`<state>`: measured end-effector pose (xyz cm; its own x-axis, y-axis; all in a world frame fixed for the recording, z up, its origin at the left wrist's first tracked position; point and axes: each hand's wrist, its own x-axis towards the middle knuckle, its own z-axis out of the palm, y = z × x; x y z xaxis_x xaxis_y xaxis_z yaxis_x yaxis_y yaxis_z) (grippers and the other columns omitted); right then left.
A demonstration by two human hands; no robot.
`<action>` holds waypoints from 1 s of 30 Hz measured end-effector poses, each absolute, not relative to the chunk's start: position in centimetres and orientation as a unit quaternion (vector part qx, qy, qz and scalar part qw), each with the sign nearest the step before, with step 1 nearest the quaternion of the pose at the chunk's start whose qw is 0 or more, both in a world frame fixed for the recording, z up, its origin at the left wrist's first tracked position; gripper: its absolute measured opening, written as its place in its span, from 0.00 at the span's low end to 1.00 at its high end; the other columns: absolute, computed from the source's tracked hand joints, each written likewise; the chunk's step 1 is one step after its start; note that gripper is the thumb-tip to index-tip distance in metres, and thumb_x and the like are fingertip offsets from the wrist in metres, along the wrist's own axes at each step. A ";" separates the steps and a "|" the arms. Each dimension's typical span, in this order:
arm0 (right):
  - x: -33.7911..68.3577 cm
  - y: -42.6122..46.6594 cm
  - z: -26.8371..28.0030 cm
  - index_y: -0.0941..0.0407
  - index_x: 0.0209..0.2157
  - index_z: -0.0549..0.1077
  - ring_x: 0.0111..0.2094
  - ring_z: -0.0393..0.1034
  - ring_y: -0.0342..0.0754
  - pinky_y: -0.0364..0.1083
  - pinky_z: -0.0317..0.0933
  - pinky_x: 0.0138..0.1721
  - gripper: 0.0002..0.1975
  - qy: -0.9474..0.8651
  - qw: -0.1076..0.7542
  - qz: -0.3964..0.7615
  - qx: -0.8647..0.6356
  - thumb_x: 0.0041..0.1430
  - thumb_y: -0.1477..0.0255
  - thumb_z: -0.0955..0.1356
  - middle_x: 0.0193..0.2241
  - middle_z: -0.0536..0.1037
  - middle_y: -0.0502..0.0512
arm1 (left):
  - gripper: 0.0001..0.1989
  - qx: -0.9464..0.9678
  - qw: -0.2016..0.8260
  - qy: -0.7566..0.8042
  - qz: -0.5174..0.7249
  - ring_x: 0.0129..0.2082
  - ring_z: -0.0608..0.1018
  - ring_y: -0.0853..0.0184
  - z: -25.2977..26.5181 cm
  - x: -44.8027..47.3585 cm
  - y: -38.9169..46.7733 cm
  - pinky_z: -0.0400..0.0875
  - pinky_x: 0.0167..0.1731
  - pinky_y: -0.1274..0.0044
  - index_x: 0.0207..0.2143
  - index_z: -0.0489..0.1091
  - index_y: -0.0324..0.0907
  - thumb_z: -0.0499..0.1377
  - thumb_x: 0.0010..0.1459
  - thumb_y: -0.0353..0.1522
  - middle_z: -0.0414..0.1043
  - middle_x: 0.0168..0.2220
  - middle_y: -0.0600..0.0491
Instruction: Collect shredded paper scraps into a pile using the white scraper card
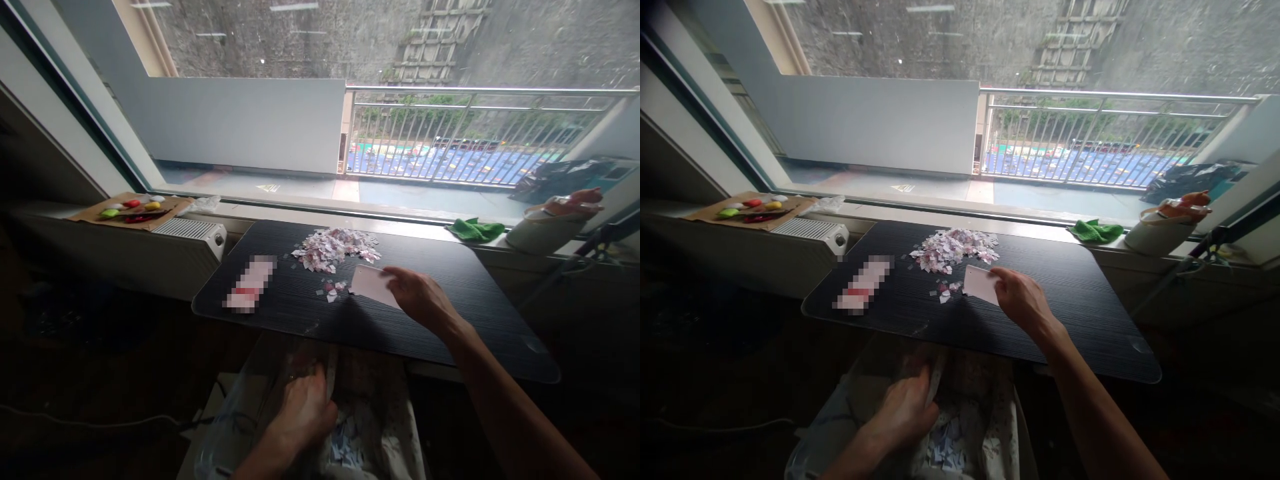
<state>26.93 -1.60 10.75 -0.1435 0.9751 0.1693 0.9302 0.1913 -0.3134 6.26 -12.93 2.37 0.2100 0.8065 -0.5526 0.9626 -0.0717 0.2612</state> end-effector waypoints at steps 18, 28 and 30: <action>28.5 -2.1 10.6 0.51 0.45 0.72 0.32 0.72 0.48 0.43 0.61 0.33 0.18 -0.722 0.174 0.115 -0.660 0.53 0.71 0.60 0.34 0.79 0.52 | 0.32 0.727 0.283 0.609 -0.145 0.40 0.75 0.56 2.5 6.3 -13.1 0.66 0.40 0.69 0.57 0.49 0.29 0.46 0.49 0.31 0.73 0.37 0.41; 28.4 -2.5 10.9 0.52 0.45 0.72 0.34 0.71 0.49 0.45 0.61 0.35 0.18 -0.718 0.163 0.097 -0.670 0.54 0.71 0.59 0.34 0.78 0.53 | 0.32 0.730 0.274 0.611 -0.139 0.40 0.75 0.56 2.5 6.4 -13.2 0.66 0.39 0.69 0.56 0.51 0.28 0.46 0.47 0.30 0.73 0.36 0.41; 28.5 -2.6 10.9 0.52 0.44 0.72 0.33 0.71 0.49 0.45 0.60 0.35 0.18 -0.722 0.154 0.093 -0.668 0.53 0.71 0.59 0.34 0.78 0.53 | 0.32 0.732 0.275 0.608 -0.139 0.39 0.75 0.55 2.5 6.4 -13.2 0.66 0.38 0.69 0.56 0.51 0.28 0.46 0.47 0.30 0.73 0.36 0.41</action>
<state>28.55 -2.60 10.93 -0.0591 0.9935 0.0978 0.9361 0.0892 -0.3401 6.41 -13.17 2.46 0.2212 0.8139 -0.5372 0.9664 -0.1090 0.2328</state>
